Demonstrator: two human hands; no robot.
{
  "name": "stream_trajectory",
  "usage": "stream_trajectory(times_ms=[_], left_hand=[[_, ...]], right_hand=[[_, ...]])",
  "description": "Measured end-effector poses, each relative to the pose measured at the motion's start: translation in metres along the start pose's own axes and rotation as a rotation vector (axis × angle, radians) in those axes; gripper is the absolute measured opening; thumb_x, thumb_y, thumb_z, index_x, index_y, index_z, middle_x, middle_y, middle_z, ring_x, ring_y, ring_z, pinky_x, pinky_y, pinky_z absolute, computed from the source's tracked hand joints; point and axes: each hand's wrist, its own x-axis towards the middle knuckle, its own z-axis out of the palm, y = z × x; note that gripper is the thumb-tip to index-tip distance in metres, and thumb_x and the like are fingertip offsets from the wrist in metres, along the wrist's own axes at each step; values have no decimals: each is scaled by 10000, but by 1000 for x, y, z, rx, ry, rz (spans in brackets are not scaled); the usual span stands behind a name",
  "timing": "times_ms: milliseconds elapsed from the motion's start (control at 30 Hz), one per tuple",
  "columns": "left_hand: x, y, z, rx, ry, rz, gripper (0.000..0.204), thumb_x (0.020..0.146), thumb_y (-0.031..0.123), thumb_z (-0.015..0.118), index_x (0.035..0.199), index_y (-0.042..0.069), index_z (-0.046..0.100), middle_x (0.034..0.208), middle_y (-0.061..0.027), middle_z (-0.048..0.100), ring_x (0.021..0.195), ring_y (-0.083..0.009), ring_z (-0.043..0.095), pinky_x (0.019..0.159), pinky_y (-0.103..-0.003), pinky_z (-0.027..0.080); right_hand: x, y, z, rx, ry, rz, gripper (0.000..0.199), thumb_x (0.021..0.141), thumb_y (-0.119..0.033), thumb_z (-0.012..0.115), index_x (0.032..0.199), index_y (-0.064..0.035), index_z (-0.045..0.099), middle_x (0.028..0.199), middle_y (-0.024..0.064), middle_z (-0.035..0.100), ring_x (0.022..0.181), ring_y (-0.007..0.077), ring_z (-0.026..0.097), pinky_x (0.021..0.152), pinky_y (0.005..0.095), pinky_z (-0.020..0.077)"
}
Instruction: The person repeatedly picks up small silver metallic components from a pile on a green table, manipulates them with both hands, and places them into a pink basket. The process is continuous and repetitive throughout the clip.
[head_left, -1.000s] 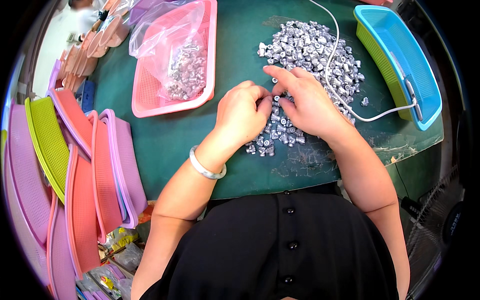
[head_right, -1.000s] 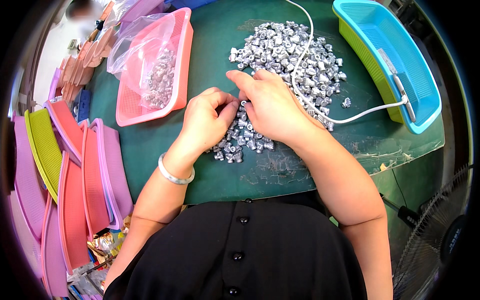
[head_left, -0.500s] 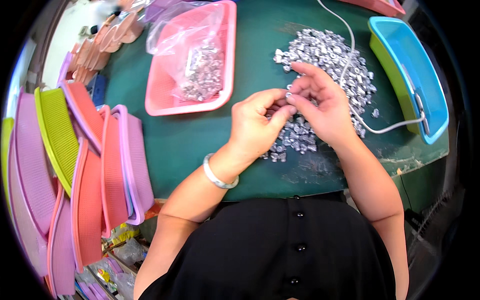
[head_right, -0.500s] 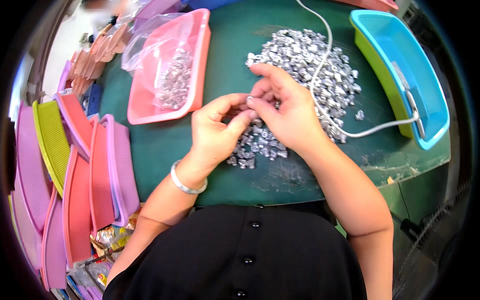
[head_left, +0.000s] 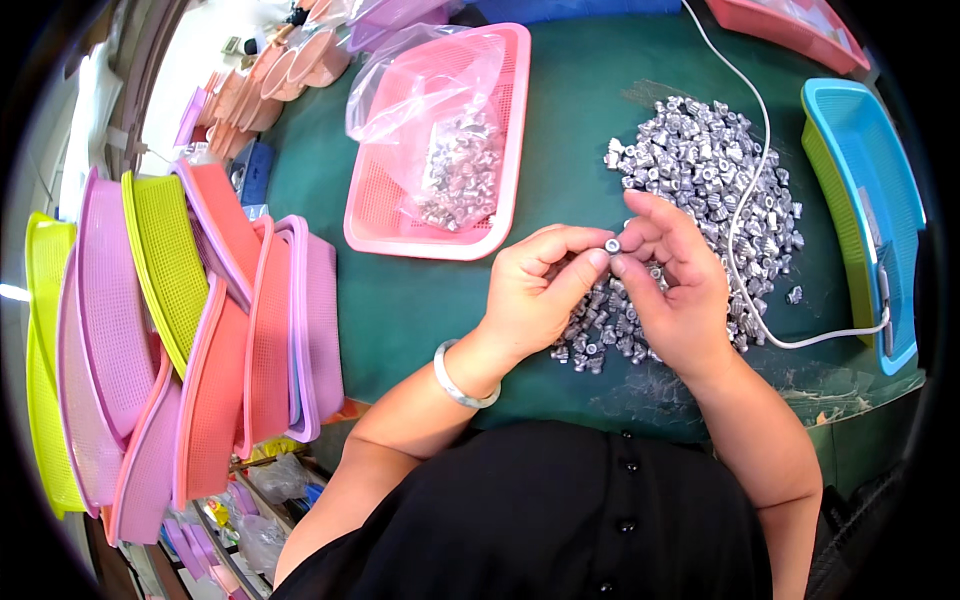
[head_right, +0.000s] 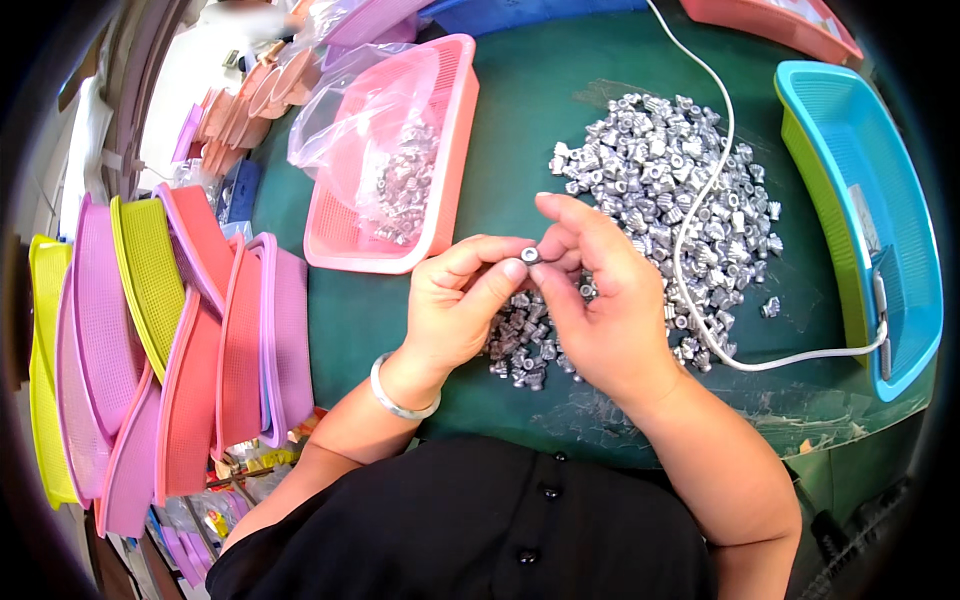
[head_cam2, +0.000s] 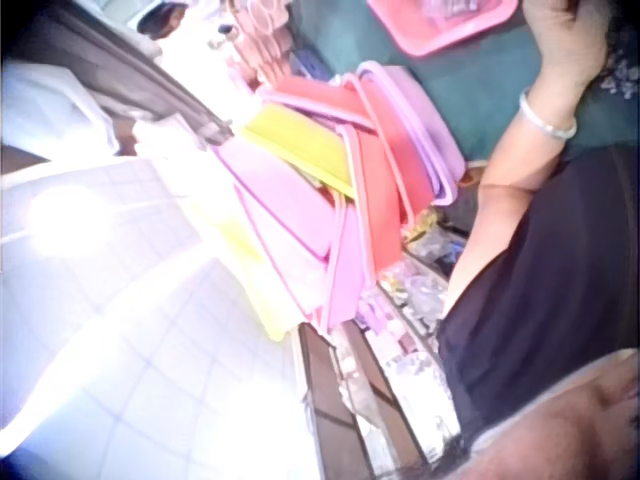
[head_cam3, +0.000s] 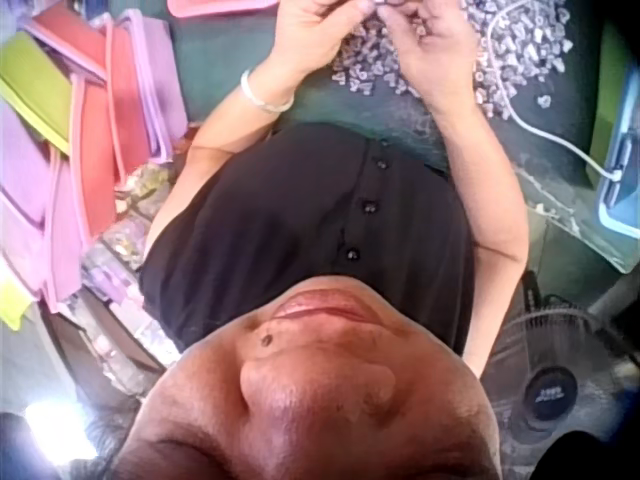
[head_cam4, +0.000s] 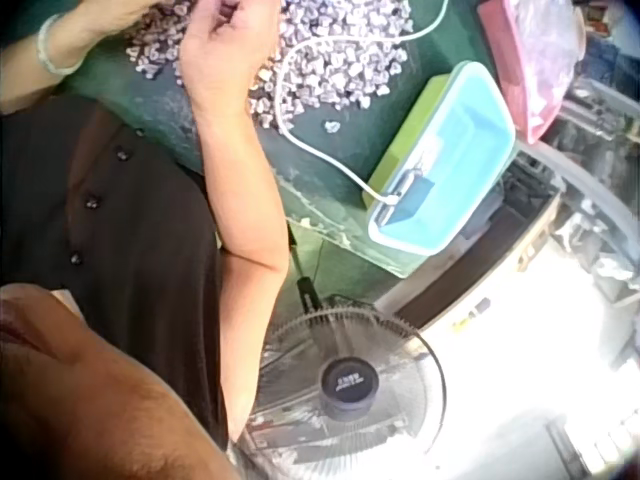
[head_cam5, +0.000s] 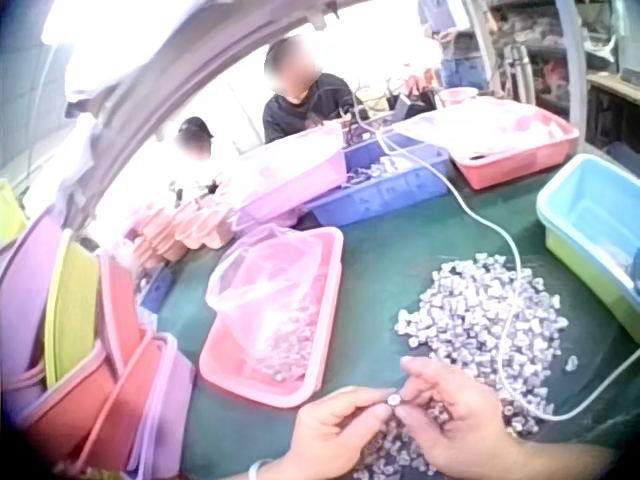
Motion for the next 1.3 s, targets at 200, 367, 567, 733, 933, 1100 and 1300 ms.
stream_trajectory(times_ms=[200,367,567,733,933,1100,1300], left_hand=[[2,11,4,-329,86,-301,168,883,78,544,999,-19,615,834,-59,637,691,-96,572,655,-224,482],[1,10,4,-343,108,-313,169,885,93,545,994,-12,620,816,-53,637,692,-102,578,656,-229,486],[0,10,6,-93,96,-96,158,862,8,541,1000,-26,611,886,-77,620,812,-145,602,725,-276,514],[-2,5,0,33,39,-13,172,855,-20,537,1012,-27,608,953,-82,597,843,-149,603,759,-281,522],[-6,11,3,-3,69,-65,206,858,-24,526,1058,-36,577,888,-66,608,831,-134,603,761,-270,514],[-5,15,4,-13,82,-133,256,881,19,502,1132,-25,527,850,-27,596,770,-72,566,706,-207,465],[-6,14,1,-12,59,-184,224,885,37,491,1097,-15,544,824,-22,600,747,-61,567,694,-207,468]], right_hand=[[-1,-1,-3,5,12,-12,455,749,144,531,1176,-3,474,858,87,548,708,130,573,641,244,480],[-1,2,-2,54,27,31,442,744,130,546,1162,-1,482,861,99,557,713,144,584,645,255,490],[1,4,-2,39,15,35,430,743,127,542,1151,4,482,838,106,572,715,159,597,649,266,495],[1,3,-5,-6,-39,58,468,755,121,536,1200,7,447,871,78,575,769,132,574,704,260,473],[2,2,-4,-54,-35,27,444,757,113,537,1180,0,464,823,86,590,729,146,593,669,261,480],[2,0,-4,-65,-51,3,410,764,102,537,1157,2,476,786,105,590,670,176,606,610,272,481],[1,1,-5,-125,-65,-17,380,774,79,539,1143,9,481,766,108,585,640,207,597,582,284,473]])
